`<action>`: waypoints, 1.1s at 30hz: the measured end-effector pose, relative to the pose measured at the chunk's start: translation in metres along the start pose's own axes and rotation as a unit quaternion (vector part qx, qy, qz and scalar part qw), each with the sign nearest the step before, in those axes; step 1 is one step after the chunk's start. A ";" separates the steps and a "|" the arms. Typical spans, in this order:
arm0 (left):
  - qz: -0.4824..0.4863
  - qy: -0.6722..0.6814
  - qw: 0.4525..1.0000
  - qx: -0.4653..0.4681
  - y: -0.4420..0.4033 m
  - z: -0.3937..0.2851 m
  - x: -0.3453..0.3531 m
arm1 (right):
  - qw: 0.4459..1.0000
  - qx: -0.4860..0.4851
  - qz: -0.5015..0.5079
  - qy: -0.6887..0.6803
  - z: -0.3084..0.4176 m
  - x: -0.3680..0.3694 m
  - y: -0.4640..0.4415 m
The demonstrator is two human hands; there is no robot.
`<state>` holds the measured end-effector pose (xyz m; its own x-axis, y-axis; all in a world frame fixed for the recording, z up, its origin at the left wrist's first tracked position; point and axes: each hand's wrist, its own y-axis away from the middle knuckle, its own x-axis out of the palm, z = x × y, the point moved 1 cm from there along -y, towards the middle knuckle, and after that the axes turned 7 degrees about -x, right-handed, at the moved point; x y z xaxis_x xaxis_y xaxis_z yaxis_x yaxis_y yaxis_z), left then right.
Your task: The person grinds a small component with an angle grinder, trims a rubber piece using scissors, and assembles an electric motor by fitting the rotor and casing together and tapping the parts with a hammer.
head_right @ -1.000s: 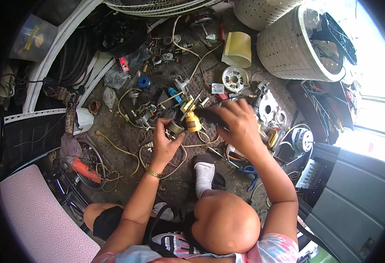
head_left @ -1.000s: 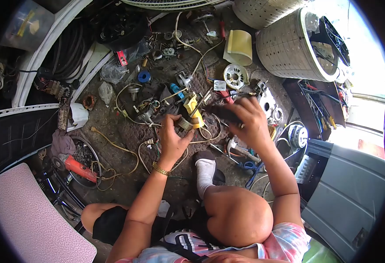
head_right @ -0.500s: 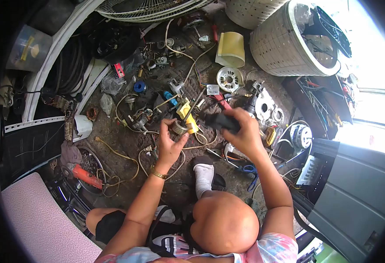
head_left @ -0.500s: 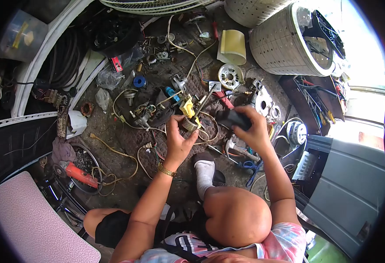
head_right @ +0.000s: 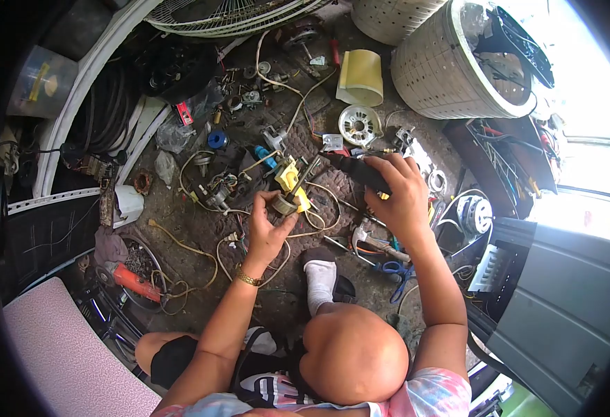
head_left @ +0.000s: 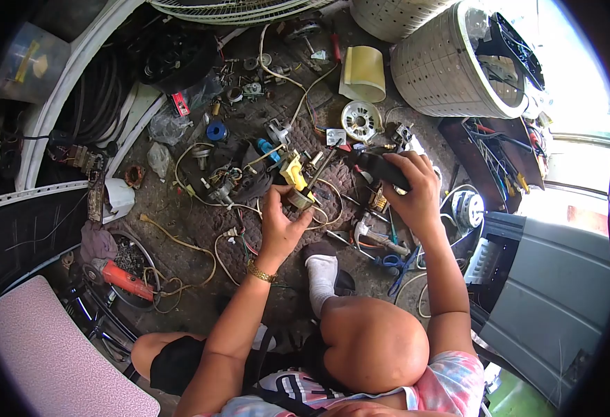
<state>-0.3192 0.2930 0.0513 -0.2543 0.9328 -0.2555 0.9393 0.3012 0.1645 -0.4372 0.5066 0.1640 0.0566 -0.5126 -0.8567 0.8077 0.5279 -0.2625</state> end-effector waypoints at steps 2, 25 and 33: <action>-0.016 0.028 0.999 -0.003 0.000 -0.001 0.001 | 1.000 -0.008 0.019 -0.011 0.006 0.000 0.002; -0.057 -0.030 0.998 0.011 0.010 0.006 -0.025 | 0.998 -0.039 0.030 -0.047 0.009 0.026 -0.014; -0.051 -0.030 0.997 0.056 -0.042 0.041 0.003 | 0.921 0.043 0.114 -0.370 -0.081 0.101 -0.095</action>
<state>-0.3499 0.2750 0.0042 -0.3391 0.8838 -0.3224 0.9297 0.3672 0.0287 -0.5557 0.4594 0.0668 0.5892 -0.7331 -0.3397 0.7671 0.6396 -0.0497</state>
